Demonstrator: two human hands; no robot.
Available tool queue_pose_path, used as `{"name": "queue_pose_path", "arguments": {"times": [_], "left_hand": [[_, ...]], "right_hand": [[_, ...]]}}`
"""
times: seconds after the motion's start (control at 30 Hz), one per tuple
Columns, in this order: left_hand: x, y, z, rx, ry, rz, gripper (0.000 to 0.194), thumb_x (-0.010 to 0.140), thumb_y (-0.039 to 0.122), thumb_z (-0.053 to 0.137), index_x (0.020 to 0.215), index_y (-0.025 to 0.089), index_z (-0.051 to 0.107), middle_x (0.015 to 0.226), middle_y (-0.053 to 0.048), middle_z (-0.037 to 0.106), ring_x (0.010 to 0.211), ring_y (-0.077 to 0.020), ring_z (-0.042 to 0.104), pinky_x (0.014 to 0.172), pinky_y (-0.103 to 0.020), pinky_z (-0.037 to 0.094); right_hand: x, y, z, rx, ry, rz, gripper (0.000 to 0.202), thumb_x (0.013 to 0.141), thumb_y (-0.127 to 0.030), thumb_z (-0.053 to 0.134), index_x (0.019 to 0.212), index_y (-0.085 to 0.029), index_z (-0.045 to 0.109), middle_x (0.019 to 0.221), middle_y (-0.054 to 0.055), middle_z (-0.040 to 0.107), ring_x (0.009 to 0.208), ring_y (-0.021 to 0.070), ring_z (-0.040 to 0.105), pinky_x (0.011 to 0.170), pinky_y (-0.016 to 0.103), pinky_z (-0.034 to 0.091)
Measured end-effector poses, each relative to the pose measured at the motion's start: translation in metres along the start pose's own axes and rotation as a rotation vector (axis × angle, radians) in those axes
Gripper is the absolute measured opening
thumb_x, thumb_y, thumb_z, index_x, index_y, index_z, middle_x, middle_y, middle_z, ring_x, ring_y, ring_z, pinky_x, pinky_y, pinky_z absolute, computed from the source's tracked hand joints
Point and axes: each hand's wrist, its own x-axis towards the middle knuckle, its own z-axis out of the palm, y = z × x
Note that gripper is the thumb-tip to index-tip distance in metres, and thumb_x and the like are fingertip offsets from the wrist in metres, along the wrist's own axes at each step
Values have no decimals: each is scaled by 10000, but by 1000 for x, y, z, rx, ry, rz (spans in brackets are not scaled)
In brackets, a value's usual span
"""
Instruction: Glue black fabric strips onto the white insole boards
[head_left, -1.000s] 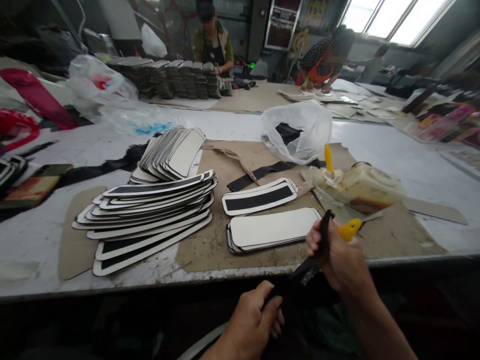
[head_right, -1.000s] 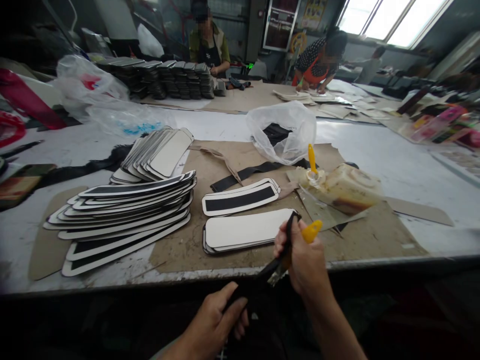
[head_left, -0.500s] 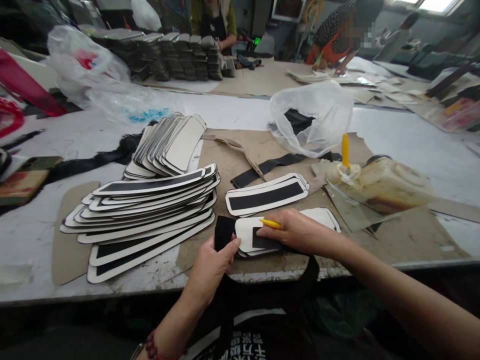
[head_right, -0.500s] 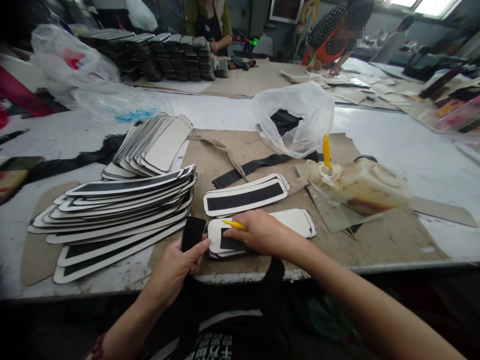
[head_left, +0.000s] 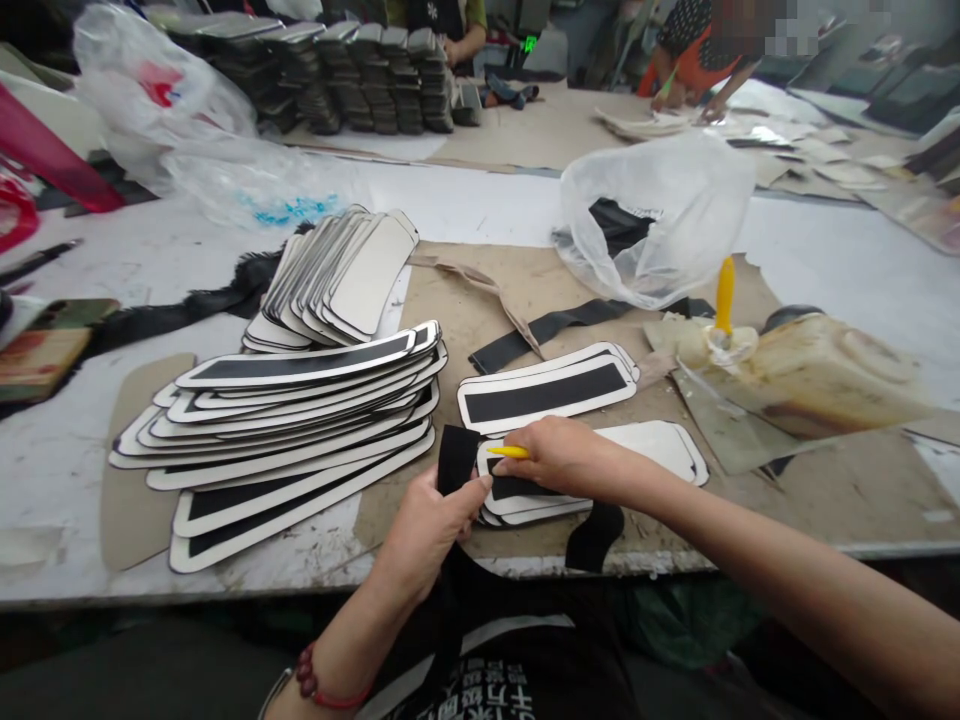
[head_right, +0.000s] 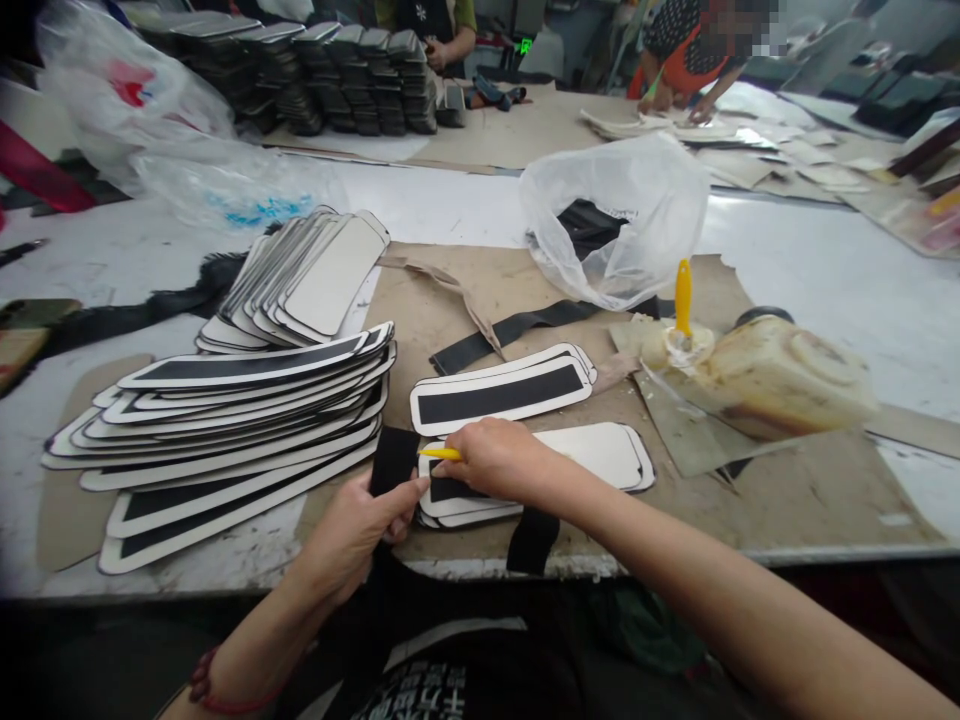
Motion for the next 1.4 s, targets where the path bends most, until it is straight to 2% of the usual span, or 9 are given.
{"name": "queue_pose_path", "arguments": {"times": [0.17, 0.27, 0.33, 0.43, 0.53, 0.63, 0.77, 0.9, 1.4], "left_hand": [[3, -3, 3, 27, 6, 44, 335, 632, 414, 730, 687, 167, 511, 494, 76, 412, 440, -59, 305, 408, -190, 212], [5, -7, 4, 43, 39, 75, 300, 639, 380, 721, 675, 177, 502, 468, 89, 373, 429, -65, 286, 406, -200, 197], [6, -10, 4, 51, 50, 80, 286, 648, 362, 710, 668, 185, 487, 460, 97, 347, 422, -66, 269, 406, -205, 188], [5, -13, 1, 59, 52, 76, 272, 668, 366, 692, 684, 185, 489, 457, 99, 354, 424, -68, 273, 415, -205, 195], [1, -16, -2, 96, 57, 70, 295, 672, 406, 694, 735, 170, 528, 493, 78, 432, 455, -77, 333, 440, -198, 239], [-3, -19, -5, 133, 60, 62, 329, 665, 452, 697, 730, 174, 534, 518, 64, 477, 475, -90, 378, 460, -204, 275], [-4, -21, -6, 153, 90, 78, 355, 639, 472, 714, 660, 192, 497, 483, 72, 444, 457, -97, 364, 454, -216, 268], [-2, -25, -7, 163, 107, 67, 369, 626, 477, 721, 621, 197, 480, 473, 67, 440, 465, -103, 368, 465, -224, 286], [-3, -18, -4, 133, 121, -23, 406, 622, 488, 719, 568, 195, 442, 487, 58, 416, 490, -98, 339, 476, -222, 292]], "right_hand": [[5, -4, 1, -1, -2, 26, 309, 875, -430, 488, 848, -196, 689, 808, 75, 701, 721, 208, 623, 540, 249, 310], [-3, -2, -3, 5, -20, 33, 290, 853, -440, 518, 846, -197, 678, 813, 73, 694, 731, 206, 620, 547, 242, 320], [-20, 7, -6, -27, -3, 66, 237, 833, -404, 546, 856, -199, 662, 805, 70, 687, 732, 211, 615, 558, 244, 325], [-64, 32, -8, -7, 54, 221, 179, 843, -345, 519, 852, -206, 631, 794, 55, 672, 736, 205, 603, 601, 248, 347], [-107, 62, -5, 131, 119, 313, 223, 876, -340, 454, 762, -197, 581, 744, 24, 637, 688, 171, 575, 619, 245, 364], [-128, 81, 2, 213, 180, 380, 269, 883, -365, 430, 716, -189, 549, 702, 6, 609, 648, 159, 552, 597, 244, 364], [-120, 85, 11, 153, 281, 522, 266, 868, -397, 468, 764, -184, 590, 760, 27, 651, 700, 173, 585, 608, 243, 353], [-104, 82, 11, 22, 288, 653, 270, 863, -423, 491, 857, -195, 636, 865, 71, 689, 786, 210, 616, 603, 250, 343], [-93, 91, 10, 80, 203, 583, 247, 840, -393, 531, 793, -173, 633, 816, 85, 686, 735, 204, 613, 594, 256, 335]]}}
